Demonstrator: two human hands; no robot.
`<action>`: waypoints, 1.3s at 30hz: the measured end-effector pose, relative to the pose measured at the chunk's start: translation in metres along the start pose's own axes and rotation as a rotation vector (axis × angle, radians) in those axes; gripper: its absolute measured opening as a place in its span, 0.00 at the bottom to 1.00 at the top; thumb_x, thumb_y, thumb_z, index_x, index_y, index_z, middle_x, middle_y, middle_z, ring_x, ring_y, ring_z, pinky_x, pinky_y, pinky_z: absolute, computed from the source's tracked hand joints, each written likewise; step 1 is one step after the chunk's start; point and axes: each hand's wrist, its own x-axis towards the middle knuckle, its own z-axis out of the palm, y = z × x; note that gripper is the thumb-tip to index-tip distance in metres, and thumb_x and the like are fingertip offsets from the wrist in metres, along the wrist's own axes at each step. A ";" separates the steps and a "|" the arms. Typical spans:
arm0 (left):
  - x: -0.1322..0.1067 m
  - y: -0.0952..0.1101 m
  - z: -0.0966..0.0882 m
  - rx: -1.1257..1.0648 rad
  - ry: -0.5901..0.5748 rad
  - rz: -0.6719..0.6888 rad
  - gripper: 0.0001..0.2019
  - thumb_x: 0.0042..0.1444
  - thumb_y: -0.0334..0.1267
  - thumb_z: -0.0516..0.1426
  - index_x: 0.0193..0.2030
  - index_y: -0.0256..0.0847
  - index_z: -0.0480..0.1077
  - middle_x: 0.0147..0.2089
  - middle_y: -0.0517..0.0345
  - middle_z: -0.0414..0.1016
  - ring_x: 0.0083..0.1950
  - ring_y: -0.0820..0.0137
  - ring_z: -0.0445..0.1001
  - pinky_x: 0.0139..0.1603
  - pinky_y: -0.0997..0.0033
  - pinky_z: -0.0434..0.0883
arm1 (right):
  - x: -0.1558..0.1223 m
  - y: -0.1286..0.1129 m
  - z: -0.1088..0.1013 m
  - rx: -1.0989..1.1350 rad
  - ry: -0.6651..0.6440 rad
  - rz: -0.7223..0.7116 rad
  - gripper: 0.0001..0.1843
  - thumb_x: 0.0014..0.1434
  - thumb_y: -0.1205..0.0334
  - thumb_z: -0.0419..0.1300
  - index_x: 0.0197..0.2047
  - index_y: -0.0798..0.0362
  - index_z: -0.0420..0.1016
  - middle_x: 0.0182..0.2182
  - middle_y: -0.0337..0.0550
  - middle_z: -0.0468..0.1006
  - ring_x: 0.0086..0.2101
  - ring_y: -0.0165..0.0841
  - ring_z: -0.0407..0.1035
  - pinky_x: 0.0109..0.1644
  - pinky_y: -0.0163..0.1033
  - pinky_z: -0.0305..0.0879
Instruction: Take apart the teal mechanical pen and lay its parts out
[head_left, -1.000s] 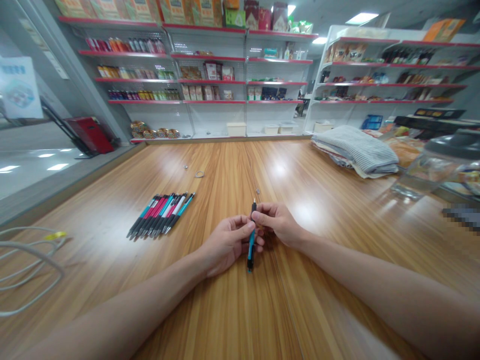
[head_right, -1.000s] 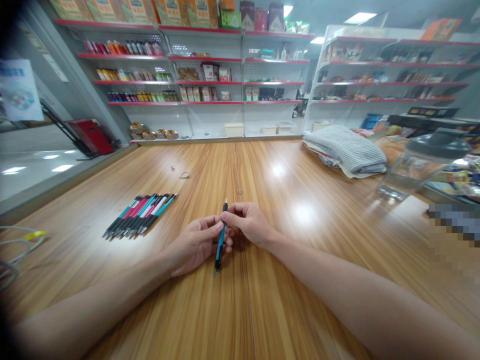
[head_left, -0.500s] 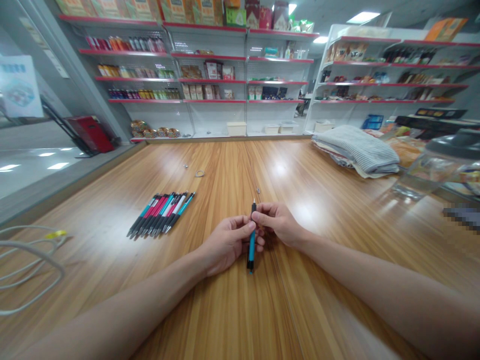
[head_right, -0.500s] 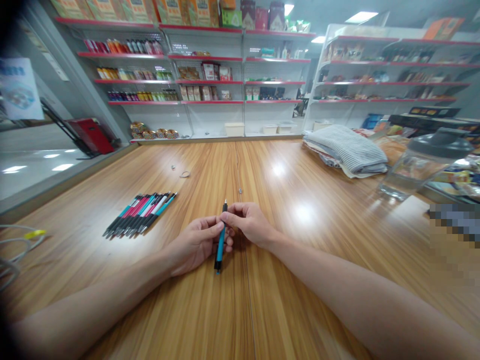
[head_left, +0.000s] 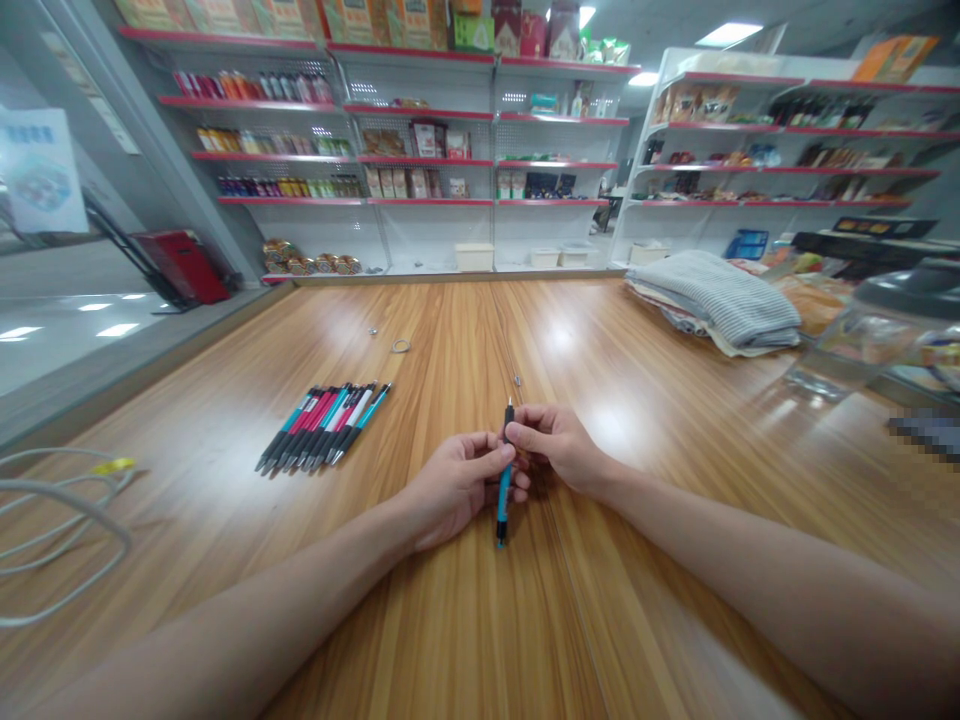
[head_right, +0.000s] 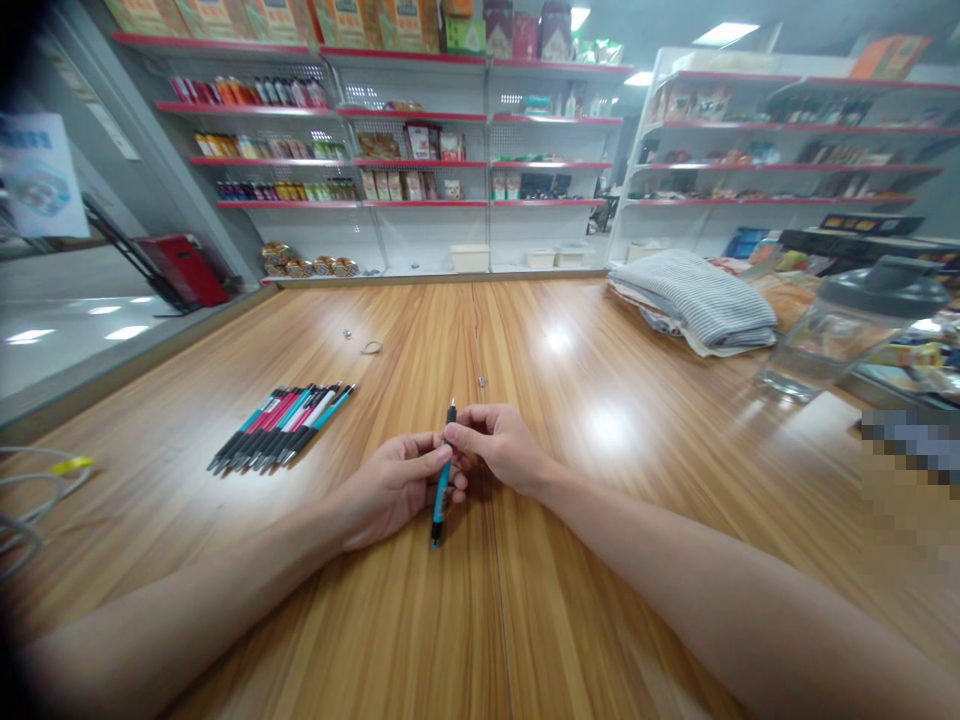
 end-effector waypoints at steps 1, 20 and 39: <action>0.000 0.000 -0.001 0.005 -0.004 -0.011 0.08 0.60 0.35 0.57 0.38 0.30 0.69 0.35 0.48 0.74 0.34 0.70 0.75 0.40 0.68 0.72 | 0.000 0.000 0.000 -0.003 -0.001 -0.002 0.17 0.56 0.52 0.63 0.30 0.58 0.70 0.19 0.35 0.69 0.19 0.23 0.63 0.21 0.28 0.56; -0.001 0.000 -0.002 -0.030 -0.013 -0.036 0.09 0.61 0.35 0.54 0.40 0.28 0.71 0.36 0.47 0.73 0.36 0.69 0.75 0.40 0.67 0.75 | 0.000 0.002 -0.002 0.063 -0.005 -0.003 0.14 0.57 0.54 0.63 0.35 0.60 0.74 0.23 0.38 0.71 0.21 0.23 0.64 0.21 0.27 0.55; 0.000 0.001 -0.002 -0.019 -0.022 -0.039 0.09 0.61 0.36 0.55 0.39 0.30 0.70 0.35 0.49 0.72 0.35 0.70 0.74 0.41 0.65 0.76 | 0.001 0.005 -0.005 0.017 0.013 -0.014 0.17 0.57 0.52 0.62 0.36 0.60 0.74 0.23 0.39 0.70 0.19 0.22 0.60 0.20 0.28 0.47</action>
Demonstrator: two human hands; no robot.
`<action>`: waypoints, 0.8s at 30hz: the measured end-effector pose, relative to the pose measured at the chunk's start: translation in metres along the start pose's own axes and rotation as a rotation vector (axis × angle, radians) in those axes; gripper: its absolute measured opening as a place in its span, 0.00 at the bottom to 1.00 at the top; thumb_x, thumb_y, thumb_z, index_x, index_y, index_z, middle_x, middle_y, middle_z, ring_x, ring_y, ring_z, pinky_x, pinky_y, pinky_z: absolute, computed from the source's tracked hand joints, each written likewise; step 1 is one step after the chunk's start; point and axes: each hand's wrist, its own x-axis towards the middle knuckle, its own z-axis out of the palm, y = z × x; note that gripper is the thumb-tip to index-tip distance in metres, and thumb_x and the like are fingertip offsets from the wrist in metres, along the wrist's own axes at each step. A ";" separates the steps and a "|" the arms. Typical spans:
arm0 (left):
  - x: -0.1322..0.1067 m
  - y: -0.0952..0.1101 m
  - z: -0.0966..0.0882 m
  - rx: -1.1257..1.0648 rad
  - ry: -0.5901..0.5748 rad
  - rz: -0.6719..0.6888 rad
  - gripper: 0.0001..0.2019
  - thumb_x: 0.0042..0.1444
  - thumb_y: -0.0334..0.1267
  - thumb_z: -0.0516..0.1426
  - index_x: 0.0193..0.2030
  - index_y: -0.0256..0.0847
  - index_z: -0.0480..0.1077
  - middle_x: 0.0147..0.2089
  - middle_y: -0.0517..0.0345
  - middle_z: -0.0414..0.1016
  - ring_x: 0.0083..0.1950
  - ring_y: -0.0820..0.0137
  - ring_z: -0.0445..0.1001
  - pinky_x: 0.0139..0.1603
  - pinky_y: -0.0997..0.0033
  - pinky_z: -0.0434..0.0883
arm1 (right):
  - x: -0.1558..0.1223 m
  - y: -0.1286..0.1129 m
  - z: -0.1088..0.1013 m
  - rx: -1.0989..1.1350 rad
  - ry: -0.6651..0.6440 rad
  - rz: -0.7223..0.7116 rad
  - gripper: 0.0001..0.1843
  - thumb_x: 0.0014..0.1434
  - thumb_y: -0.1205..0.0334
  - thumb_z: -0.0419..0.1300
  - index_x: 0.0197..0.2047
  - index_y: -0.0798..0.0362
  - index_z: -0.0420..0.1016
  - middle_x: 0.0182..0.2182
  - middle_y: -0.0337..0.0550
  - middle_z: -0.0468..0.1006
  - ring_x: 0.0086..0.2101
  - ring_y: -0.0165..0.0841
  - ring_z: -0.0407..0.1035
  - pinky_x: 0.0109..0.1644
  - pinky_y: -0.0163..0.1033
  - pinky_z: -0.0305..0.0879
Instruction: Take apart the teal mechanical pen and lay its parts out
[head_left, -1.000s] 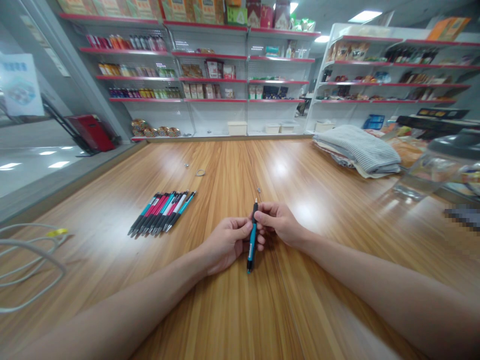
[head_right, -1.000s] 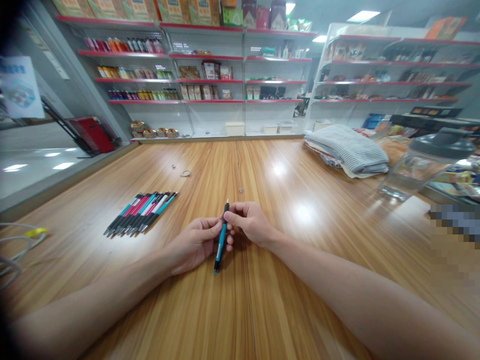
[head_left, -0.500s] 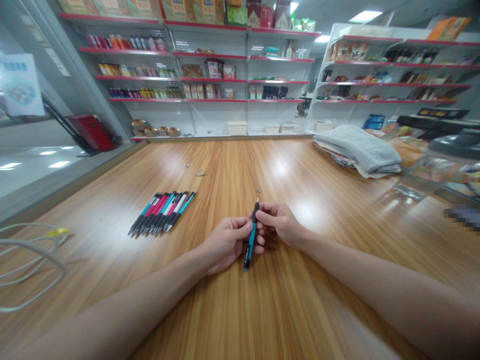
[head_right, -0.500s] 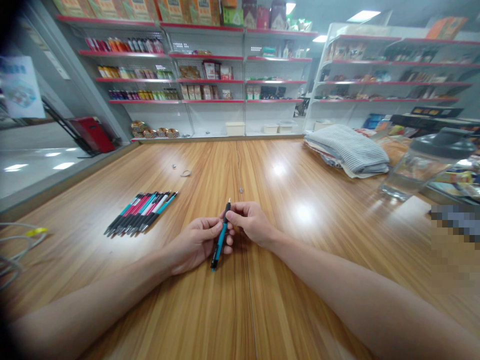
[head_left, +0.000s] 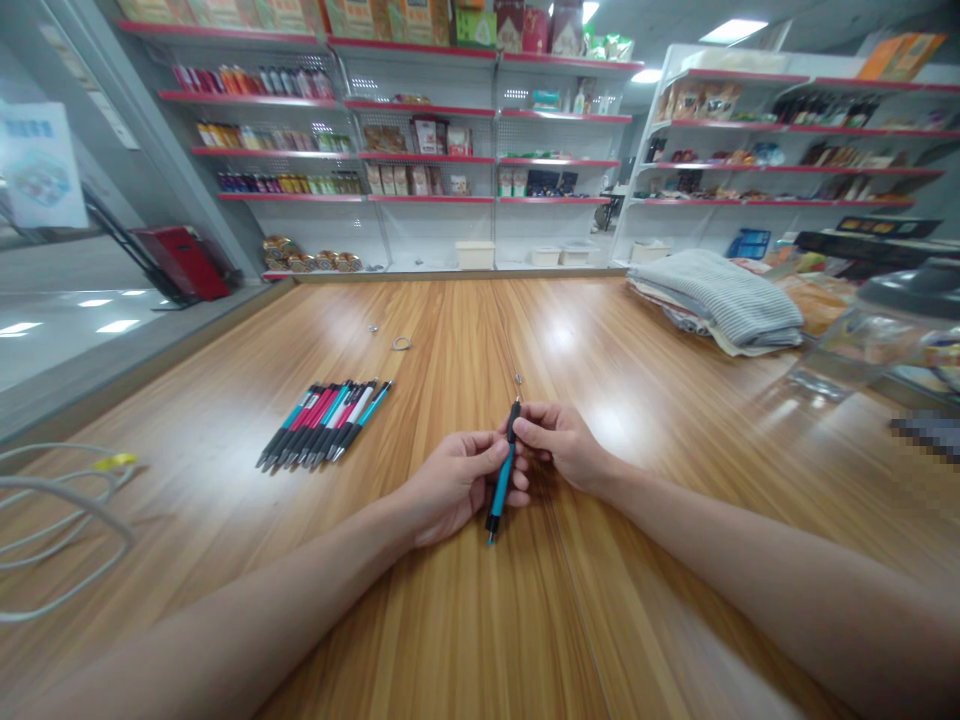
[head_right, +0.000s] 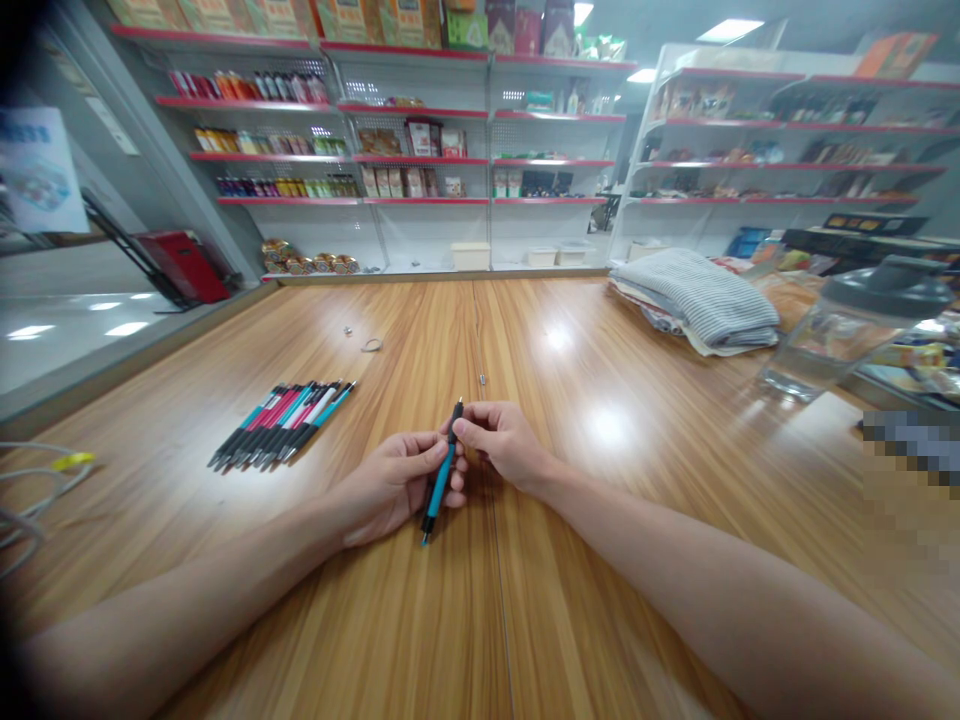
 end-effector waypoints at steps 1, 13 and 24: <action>0.000 0.000 0.000 -0.006 -0.008 -0.001 0.09 0.61 0.36 0.55 0.40 0.30 0.70 0.36 0.49 0.72 0.35 0.70 0.74 0.41 0.65 0.76 | 0.000 0.000 0.000 0.000 0.007 0.003 0.17 0.57 0.52 0.62 0.36 0.60 0.74 0.22 0.38 0.70 0.19 0.22 0.59 0.20 0.28 0.47; 0.000 0.002 0.002 -0.080 0.000 0.010 0.08 0.62 0.36 0.54 0.39 0.32 0.70 0.32 0.53 0.69 0.25 0.80 0.62 0.26 0.78 0.63 | 0.001 0.001 -0.001 0.030 0.006 0.010 0.17 0.58 0.51 0.61 0.39 0.59 0.74 0.24 0.39 0.69 0.19 0.21 0.57 0.20 0.29 0.43; -0.001 0.003 0.001 -0.066 -0.022 -0.025 0.07 0.59 0.33 0.55 0.42 0.32 0.70 0.33 0.53 0.68 0.23 0.81 0.58 0.25 0.78 0.57 | 0.005 0.001 0.000 0.125 0.151 0.048 0.17 0.56 0.49 0.63 0.36 0.57 0.69 0.19 0.31 0.58 0.18 0.21 0.49 0.19 0.28 0.39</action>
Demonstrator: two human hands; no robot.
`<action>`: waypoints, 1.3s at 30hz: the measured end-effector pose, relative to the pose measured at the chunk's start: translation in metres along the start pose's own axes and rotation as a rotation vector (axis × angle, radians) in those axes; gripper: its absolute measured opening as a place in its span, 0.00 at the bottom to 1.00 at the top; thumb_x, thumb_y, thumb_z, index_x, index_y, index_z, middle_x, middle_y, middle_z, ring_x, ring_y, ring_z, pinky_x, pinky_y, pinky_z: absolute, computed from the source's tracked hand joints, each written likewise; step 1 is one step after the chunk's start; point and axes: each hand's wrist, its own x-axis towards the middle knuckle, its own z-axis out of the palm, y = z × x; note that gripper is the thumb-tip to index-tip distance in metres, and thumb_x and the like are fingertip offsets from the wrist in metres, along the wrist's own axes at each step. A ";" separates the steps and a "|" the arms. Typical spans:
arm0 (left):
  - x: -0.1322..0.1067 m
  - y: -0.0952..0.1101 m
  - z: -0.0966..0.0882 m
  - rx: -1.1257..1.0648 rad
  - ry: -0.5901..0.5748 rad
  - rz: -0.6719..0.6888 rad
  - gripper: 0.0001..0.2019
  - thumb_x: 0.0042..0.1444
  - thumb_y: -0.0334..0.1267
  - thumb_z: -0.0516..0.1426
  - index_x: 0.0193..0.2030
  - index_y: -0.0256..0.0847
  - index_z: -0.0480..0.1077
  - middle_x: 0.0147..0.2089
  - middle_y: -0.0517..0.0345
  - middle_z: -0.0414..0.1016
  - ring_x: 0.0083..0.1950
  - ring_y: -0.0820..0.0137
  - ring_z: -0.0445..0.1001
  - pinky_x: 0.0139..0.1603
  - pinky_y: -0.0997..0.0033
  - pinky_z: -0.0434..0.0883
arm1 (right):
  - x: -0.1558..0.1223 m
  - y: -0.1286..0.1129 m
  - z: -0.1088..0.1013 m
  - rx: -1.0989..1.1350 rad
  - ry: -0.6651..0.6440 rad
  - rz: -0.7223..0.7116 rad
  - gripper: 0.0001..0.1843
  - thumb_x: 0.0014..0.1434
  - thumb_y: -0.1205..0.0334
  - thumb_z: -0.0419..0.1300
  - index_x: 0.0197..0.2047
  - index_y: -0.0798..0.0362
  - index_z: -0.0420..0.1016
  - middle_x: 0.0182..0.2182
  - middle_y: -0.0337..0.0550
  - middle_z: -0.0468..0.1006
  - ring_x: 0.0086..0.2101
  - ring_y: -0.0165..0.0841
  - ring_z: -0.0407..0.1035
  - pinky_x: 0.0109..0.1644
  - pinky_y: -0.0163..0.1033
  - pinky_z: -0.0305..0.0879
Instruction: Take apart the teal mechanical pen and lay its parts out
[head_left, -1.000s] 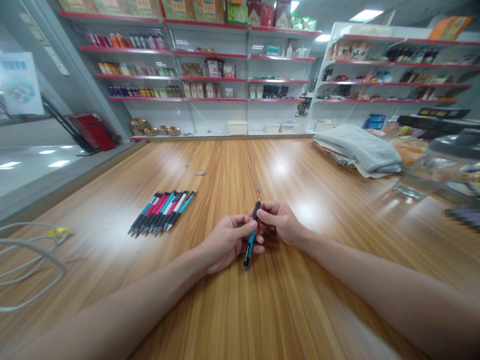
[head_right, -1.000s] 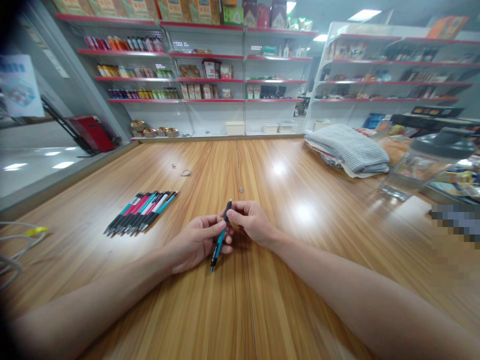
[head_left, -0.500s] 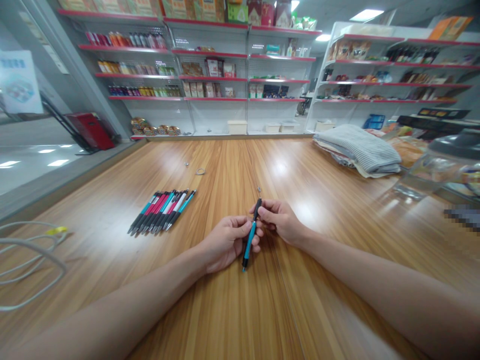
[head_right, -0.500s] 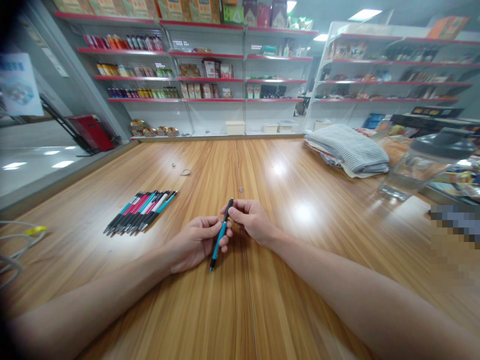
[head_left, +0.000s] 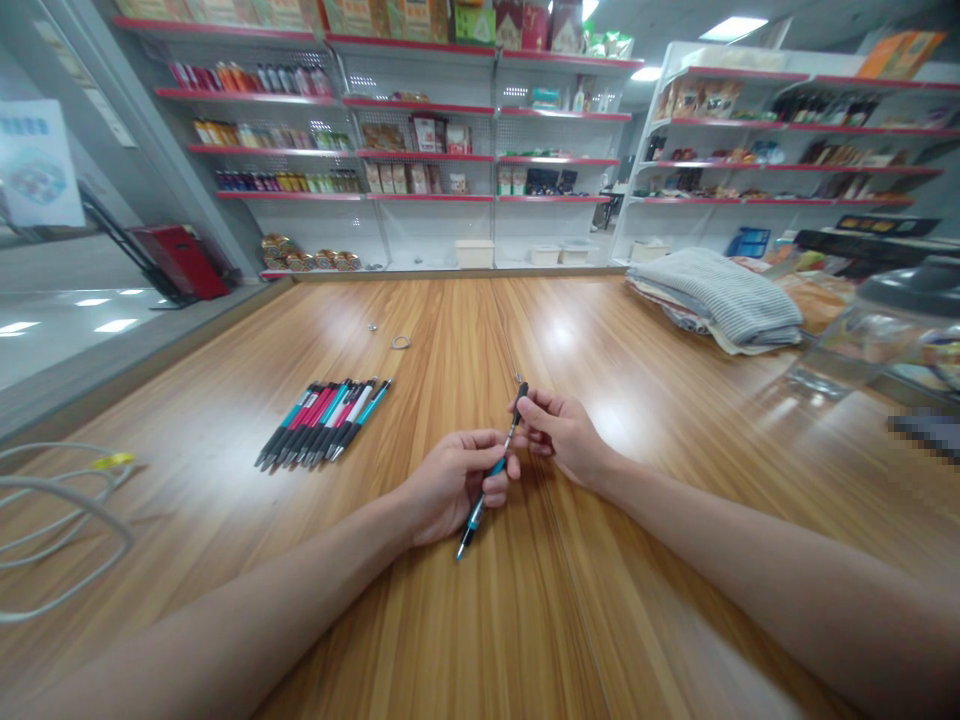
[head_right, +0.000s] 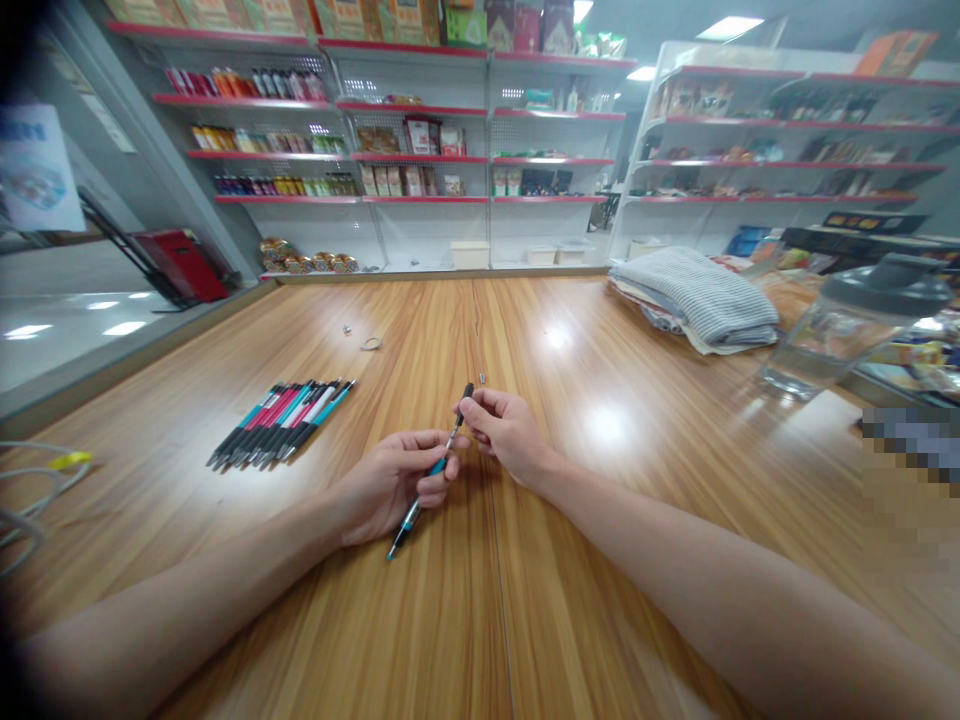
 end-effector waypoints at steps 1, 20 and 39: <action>0.000 0.000 0.001 0.000 0.001 -0.001 0.08 0.60 0.34 0.55 0.43 0.33 0.70 0.32 0.54 0.68 0.22 0.82 0.57 0.24 0.78 0.55 | 0.000 0.000 0.000 -0.008 -0.004 0.003 0.17 0.57 0.49 0.62 0.36 0.56 0.69 0.19 0.31 0.58 0.18 0.21 0.50 0.19 0.28 0.40; 0.000 0.000 0.001 0.043 0.000 0.011 0.08 0.62 0.39 0.53 0.37 0.34 0.66 0.29 0.58 0.67 0.19 0.84 0.52 0.20 0.81 0.49 | 0.021 0.001 -0.029 -0.262 0.283 -0.157 0.22 0.54 0.51 0.63 0.45 0.58 0.71 0.29 0.42 0.74 0.22 0.25 0.60 0.16 0.28 0.55; 0.056 0.003 -0.003 -0.035 0.286 0.404 0.09 0.57 0.39 0.58 0.35 0.36 0.64 0.24 0.62 0.65 0.18 0.83 0.52 0.19 0.80 0.51 | 0.046 0.001 -0.047 -1.154 0.152 -0.109 0.21 0.49 0.45 0.65 0.38 0.54 0.74 0.20 0.35 0.71 0.22 0.28 0.64 0.26 0.32 0.52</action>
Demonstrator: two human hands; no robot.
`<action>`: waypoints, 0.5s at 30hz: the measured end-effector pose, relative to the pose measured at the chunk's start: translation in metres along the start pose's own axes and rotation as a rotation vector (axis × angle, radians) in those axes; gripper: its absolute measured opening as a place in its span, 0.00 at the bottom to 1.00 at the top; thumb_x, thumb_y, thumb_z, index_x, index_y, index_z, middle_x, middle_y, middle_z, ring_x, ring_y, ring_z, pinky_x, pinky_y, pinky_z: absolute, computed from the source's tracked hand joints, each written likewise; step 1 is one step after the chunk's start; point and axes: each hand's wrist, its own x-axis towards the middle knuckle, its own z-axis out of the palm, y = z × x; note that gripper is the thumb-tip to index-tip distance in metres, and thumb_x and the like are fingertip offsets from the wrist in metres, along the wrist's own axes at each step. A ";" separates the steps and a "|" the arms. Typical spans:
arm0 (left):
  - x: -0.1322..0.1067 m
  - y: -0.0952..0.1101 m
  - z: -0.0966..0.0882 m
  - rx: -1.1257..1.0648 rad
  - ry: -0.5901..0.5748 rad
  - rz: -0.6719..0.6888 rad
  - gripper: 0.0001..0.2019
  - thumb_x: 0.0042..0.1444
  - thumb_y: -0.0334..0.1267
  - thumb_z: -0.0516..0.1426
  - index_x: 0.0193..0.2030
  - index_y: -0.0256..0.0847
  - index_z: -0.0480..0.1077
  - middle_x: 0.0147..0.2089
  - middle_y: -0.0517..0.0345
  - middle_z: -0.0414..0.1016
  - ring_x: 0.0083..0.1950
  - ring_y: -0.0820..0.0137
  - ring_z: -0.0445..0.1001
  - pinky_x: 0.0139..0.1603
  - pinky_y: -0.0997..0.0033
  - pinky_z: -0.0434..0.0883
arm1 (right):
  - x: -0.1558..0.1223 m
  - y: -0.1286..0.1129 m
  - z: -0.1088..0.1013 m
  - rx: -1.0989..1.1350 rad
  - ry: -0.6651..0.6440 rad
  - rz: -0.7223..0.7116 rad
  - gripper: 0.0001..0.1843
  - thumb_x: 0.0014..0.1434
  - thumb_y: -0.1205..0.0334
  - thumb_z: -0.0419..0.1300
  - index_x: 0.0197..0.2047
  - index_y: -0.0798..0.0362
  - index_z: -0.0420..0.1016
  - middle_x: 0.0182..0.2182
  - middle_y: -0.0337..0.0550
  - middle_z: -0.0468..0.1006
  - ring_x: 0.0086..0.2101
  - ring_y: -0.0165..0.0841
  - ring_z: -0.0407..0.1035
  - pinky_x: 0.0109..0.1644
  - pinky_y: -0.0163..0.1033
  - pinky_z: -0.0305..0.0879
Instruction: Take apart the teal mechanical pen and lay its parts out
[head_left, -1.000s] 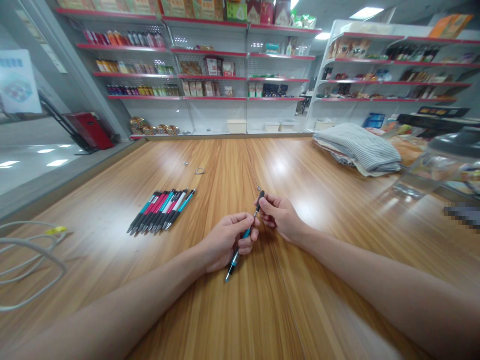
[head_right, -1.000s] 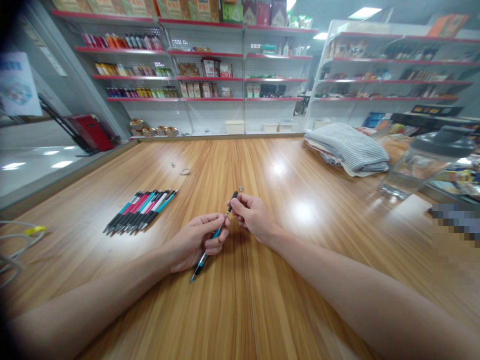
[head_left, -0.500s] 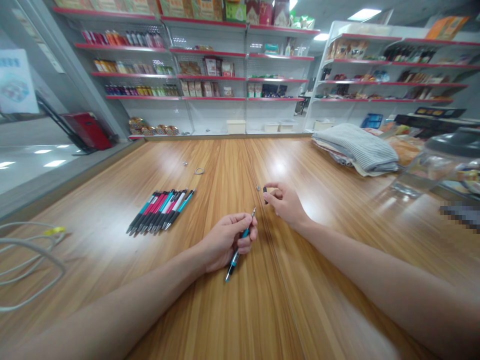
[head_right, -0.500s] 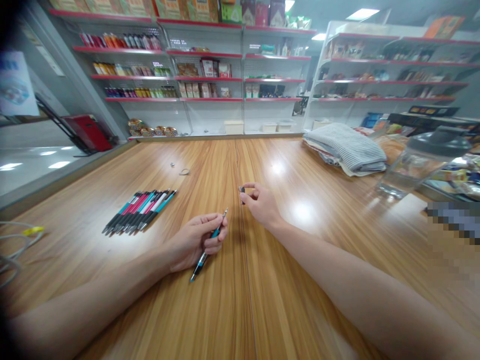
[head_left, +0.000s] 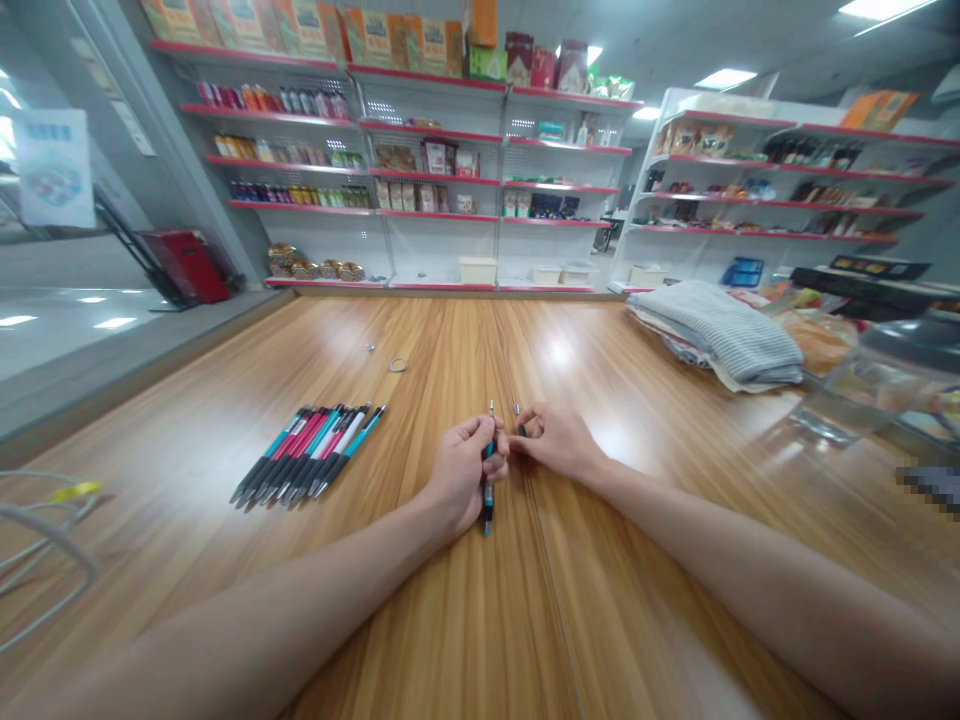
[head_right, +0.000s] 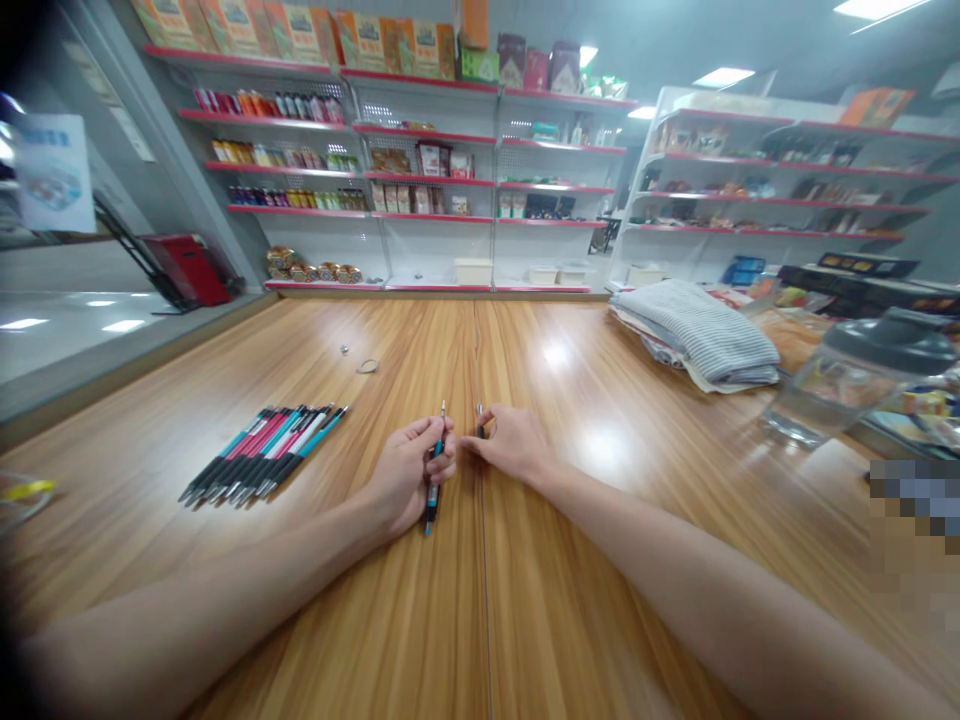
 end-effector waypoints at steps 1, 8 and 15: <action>0.005 -0.001 0.000 -0.014 0.018 0.005 0.09 0.56 0.39 0.59 0.35 0.36 0.64 0.24 0.63 0.65 0.18 0.83 0.52 0.19 0.80 0.51 | -0.001 0.001 -0.002 0.028 -0.024 0.001 0.22 0.50 0.45 0.65 0.40 0.54 0.74 0.20 0.35 0.71 0.22 0.28 0.64 0.26 0.32 0.52; -0.003 0.006 -0.008 -0.025 0.047 -0.088 0.08 0.58 0.38 0.57 0.37 0.35 0.65 0.25 0.62 0.66 0.18 0.84 0.51 0.18 0.81 0.50 | -0.010 0.007 -0.016 0.209 -0.267 -0.023 0.26 0.49 0.51 0.68 0.49 0.54 0.72 0.22 0.34 0.72 0.22 0.25 0.64 0.26 0.30 0.53; -0.004 0.008 -0.009 -0.006 0.002 -0.133 0.09 0.58 0.39 0.57 0.37 0.34 0.66 0.25 0.62 0.65 0.18 0.84 0.51 0.18 0.81 0.50 | -0.008 0.004 -0.017 0.124 -0.264 -0.019 0.24 0.47 0.54 0.68 0.47 0.54 0.73 0.21 0.32 0.70 0.22 0.25 0.63 0.26 0.30 0.52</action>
